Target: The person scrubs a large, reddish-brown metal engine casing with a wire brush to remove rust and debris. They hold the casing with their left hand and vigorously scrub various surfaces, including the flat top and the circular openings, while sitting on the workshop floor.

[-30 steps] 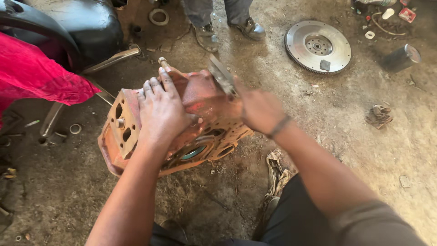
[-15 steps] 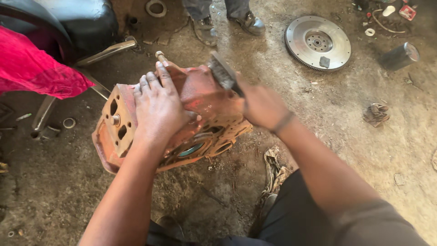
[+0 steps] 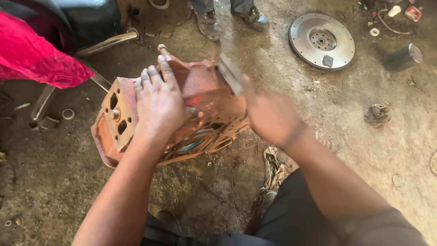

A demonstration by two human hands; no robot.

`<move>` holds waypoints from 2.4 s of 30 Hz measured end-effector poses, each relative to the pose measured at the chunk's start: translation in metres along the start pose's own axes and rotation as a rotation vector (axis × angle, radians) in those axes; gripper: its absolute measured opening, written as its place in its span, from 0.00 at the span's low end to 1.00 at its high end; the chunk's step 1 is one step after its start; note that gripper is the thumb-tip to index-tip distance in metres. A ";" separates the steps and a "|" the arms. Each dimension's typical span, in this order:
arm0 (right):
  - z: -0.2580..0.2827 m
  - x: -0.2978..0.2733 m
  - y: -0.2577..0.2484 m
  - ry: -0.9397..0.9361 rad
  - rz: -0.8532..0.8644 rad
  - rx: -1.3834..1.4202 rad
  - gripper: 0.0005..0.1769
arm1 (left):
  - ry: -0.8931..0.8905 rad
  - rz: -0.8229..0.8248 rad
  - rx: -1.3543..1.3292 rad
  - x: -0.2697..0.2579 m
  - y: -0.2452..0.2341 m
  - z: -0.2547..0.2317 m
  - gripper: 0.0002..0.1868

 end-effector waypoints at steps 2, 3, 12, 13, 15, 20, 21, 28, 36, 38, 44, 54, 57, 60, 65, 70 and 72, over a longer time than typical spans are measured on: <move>0.000 -0.034 -0.006 0.047 0.169 -0.047 0.42 | 0.000 -0.019 -0.013 -0.004 0.001 -0.001 0.79; 0.000 -0.035 -0.008 0.062 0.189 -0.060 0.41 | 0.005 -0.037 -0.011 -0.006 0.000 -0.001 0.78; -0.001 0.012 -0.004 0.016 -0.076 -0.010 0.36 | 0.037 -0.079 -0.033 -0.003 -0.003 -0.001 0.77; -0.002 -0.008 -0.007 -0.006 -0.037 -0.039 0.36 | 0.036 -0.079 -0.035 -0.003 -0.001 0.000 0.77; -0.001 -0.038 -0.013 -0.017 0.035 -0.074 0.42 | 0.033 -0.088 -0.033 -0.001 0.001 0.000 0.78; -0.002 0.002 0.015 0.044 0.027 0.010 0.36 | 0.041 -0.123 -0.034 -0.008 0.000 -0.002 0.78; -0.005 0.023 0.020 0.068 0.012 0.010 0.39 | 0.045 -0.111 -0.034 -0.007 0.000 -0.002 0.78; -0.002 -0.037 -0.020 -0.049 -0.093 -0.006 0.38 | 0.058 -0.114 -0.025 0.001 0.004 0.001 0.77; -0.020 0.053 0.029 0.135 -0.099 0.202 0.44 | 0.031 -0.076 -0.020 -0.003 -0.001 -0.001 0.78; -0.025 0.047 0.031 0.081 -0.122 0.205 0.43 | 0.033 -0.074 -0.015 0.000 -0.002 -0.001 0.78; 0.001 -0.040 0.001 -0.051 -0.013 0.025 0.45 | 0.017 -0.055 -0.016 -0.004 0.006 0.004 0.75; -0.005 0.024 0.019 -0.001 -0.147 0.012 0.41 | 0.047 -0.099 -0.043 0.001 0.003 0.003 0.75; 0.008 -0.040 -0.004 -0.055 -0.037 -0.032 0.41 | 0.043 -0.095 -0.038 0.002 0.004 0.002 0.75; 0.002 -0.057 -0.026 0.005 0.014 0.045 0.40 | 0.041 -0.092 -0.034 0.003 0.005 0.002 0.76; -0.014 -0.045 -0.031 0.086 -0.108 0.109 0.36 | 0.049 -0.121 -0.047 0.004 0.003 0.000 0.75; -0.009 0.001 0.009 0.014 -0.207 0.191 0.38 | 0.051 -0.133 -0.049 0.004 0.006 0.001 0.72; -0.007 0.046 0.021 -0.037 -0.305 0.290 0.36 | 0.062 -0.147 -0.052 0.002 0.004 0.000 0.72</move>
Point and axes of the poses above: each hand's wrist, its own x-axis towards the middle knuckle, its own y-axis out of the palm, z = x × y, the point moved 8 cm from there along x, towards the middle knuckle, and after that the axes turned 6 degrees about -y, right-handed, at the moved point
